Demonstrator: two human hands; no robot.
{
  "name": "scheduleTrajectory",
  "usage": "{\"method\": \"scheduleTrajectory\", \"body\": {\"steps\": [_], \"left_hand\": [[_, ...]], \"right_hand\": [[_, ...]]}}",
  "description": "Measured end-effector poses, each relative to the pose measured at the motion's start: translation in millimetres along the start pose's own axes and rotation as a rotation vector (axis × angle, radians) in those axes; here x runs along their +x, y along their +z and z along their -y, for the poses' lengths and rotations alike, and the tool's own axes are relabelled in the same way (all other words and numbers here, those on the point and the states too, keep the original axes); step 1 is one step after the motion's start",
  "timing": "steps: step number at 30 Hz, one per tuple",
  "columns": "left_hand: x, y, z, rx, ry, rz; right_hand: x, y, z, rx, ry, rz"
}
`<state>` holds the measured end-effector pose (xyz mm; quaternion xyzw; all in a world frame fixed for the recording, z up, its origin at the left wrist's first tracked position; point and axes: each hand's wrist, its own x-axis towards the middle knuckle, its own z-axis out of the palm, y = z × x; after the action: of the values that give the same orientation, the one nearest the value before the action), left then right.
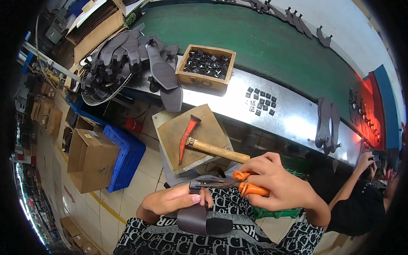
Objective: The person is attaching and securing shoe components using a hammer and pliers in a manufacturing environment.
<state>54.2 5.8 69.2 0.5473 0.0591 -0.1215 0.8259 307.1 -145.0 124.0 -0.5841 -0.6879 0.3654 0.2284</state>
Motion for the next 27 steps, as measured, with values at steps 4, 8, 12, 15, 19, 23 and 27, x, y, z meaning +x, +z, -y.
{"method": "scheduleTrajectory", "body": {"steps": [4, 8, 12, 15, 19, 23, 27], "left_hand": [[-1, 3, -7, 0.003, -0.011, -0.001], [-4, 6, -6, 0.010, -0.011, -0.021], [-5, 6, -1, 0.034, -0.017, -0.017], [-6, 8, 1, 0.009, -0.025, -0.034], [-8, 8, -2, -0.003, -0.025, -0.025], [-4, 0, 4, -0.063, -0.034, 0.010], [8, -8, -2, -0.159, -0.028, 0.137]], "right_hand": [[-1, -5, 7, -0.026, -0.010, 0.010], [-4, -1, 7, -0.024, -0.030, 0.009], [-1, -1, 15, -0.033, -0.019, 0.039], [2, -1, 22, -0.029, -0.018, 0.010], [3, -1, 23, -0.032, 0.019, 0.050], [5, -1, 24, 0.034, 0.052, 0.089], [6, 1, 23, 0.044, -0.013, 0.060]]}}
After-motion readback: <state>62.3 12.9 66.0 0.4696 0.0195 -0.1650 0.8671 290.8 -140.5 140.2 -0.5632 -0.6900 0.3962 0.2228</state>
